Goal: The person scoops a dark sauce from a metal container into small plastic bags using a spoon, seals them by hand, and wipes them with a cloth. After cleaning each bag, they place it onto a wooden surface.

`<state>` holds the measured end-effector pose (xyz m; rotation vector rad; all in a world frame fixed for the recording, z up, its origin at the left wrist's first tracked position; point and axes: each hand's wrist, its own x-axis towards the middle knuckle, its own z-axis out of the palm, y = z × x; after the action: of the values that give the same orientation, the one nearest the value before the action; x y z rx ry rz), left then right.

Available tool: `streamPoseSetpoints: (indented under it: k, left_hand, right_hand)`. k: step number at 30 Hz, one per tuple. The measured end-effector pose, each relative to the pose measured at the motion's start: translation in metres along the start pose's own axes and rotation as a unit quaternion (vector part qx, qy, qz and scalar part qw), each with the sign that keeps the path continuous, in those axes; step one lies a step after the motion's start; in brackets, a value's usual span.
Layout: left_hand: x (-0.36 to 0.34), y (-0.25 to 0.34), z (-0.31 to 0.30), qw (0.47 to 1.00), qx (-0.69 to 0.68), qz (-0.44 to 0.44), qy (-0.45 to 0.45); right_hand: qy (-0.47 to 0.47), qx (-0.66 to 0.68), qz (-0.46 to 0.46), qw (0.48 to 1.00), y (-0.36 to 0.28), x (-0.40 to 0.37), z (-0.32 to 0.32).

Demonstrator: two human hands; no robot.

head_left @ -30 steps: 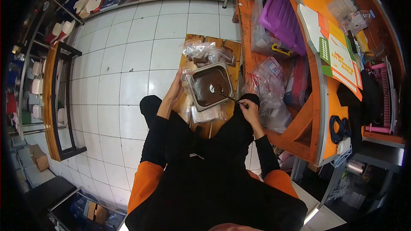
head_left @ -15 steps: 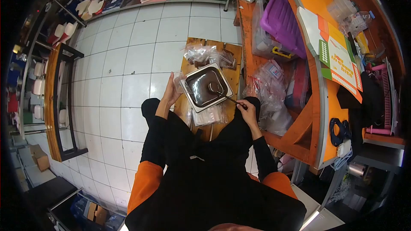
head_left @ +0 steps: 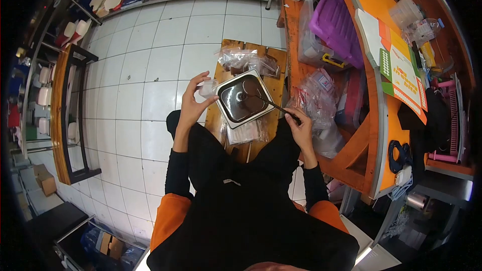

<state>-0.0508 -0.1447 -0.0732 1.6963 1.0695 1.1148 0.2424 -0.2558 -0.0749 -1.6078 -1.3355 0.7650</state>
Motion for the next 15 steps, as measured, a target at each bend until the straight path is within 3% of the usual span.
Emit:
streamPoseSetpoints:
  k: [9, 15]
  left_hand:
    - [-0.004, 0.013, 0.020, 0.992, 0.109, 0.049, 0.034]
    - [0.000, 0.006, 0.046, 0.992, 0.101, 0.068, 0.032]
  right_hand:
    - [-0.005, -0.047, -0.017, 0.999, -0.031, -0.003, -0.009]
    - [0.015, -0.032, -0.044, 0.998, -0.050, -0.004, -0.012]
